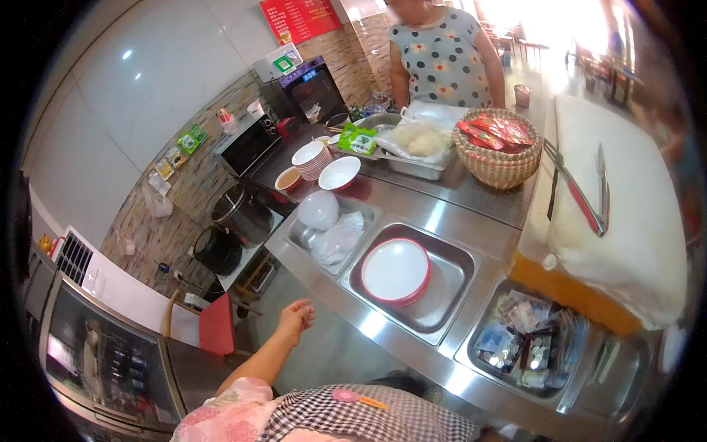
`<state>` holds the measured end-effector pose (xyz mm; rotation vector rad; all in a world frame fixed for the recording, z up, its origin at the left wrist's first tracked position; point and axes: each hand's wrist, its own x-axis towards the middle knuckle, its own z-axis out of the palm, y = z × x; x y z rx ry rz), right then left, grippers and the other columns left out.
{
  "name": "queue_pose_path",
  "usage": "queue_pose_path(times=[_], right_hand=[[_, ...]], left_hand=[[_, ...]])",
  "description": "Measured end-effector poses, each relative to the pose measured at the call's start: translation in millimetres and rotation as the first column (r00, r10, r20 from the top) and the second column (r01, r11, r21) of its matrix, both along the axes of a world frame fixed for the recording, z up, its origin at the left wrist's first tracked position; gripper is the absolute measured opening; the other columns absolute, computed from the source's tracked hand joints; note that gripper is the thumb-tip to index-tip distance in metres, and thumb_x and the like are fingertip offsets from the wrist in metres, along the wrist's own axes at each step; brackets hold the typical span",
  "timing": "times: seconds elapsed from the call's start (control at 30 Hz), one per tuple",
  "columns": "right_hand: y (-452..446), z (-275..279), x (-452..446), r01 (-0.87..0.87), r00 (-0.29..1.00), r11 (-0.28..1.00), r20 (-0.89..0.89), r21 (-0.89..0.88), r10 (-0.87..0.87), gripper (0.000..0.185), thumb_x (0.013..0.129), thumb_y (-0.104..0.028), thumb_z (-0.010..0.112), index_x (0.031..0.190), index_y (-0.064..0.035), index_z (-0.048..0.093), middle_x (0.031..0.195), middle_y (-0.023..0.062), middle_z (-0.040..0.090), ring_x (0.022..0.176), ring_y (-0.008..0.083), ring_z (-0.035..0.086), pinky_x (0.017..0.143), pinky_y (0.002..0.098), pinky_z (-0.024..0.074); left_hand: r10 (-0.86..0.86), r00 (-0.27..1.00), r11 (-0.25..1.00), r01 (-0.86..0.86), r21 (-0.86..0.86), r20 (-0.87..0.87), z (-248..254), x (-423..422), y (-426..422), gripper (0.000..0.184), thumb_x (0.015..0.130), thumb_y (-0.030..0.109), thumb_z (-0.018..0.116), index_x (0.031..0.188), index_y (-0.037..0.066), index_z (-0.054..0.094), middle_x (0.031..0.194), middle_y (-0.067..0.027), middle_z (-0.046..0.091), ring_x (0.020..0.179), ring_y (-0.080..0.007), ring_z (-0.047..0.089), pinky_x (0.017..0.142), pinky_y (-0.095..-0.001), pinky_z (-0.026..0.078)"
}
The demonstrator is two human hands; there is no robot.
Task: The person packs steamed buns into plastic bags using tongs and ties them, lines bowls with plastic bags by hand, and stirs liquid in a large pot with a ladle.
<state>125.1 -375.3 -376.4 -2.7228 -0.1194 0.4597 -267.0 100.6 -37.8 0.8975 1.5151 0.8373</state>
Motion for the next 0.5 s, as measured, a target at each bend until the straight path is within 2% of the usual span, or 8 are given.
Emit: queue_pose_path(times=[0.33,0.5], right_hand=[[6.4,1.3,-36.7,-0.186,0.97,0.979,0.147,-0.078,0.196,0.069,0.076,-0.046,0.066,0.12,0.0037,0.048,0.098,0.0152,0.062,0.076,0.0265,0.06,0.063,0.0378,0.0498],[2.5,0.2,-64.1,-0.411,0.848,0.907,0.324,-0.098,0.419,0.077,0.075,-0.05,0.068,0.125,0.005,0.047,0.101,0.0162,0.063,0.078,0.0279,0.061,0.064,0.0387,0.0503]], left_hand=[[-0.117,0.985,0.993,0.12,-0.018,0.127,-22.7,-19.1,38.2,0.029,0.087,0.007,0.053,0.115,0.004,0.052,0.092,-0.0078,0.062,0.073,-0.0142,0.058,0.062,-0.0255,0.048],[-0.2,0.965,0.98,0.196,0.041,0.169,-19.3,-53.8,82.4,0.028,0.087,0.007,0.053,0.115,0.004,0.053,0.092,-0.0076,0.062,0.074,-0.0139,0.059,0.063,-0.0256,0.049]])
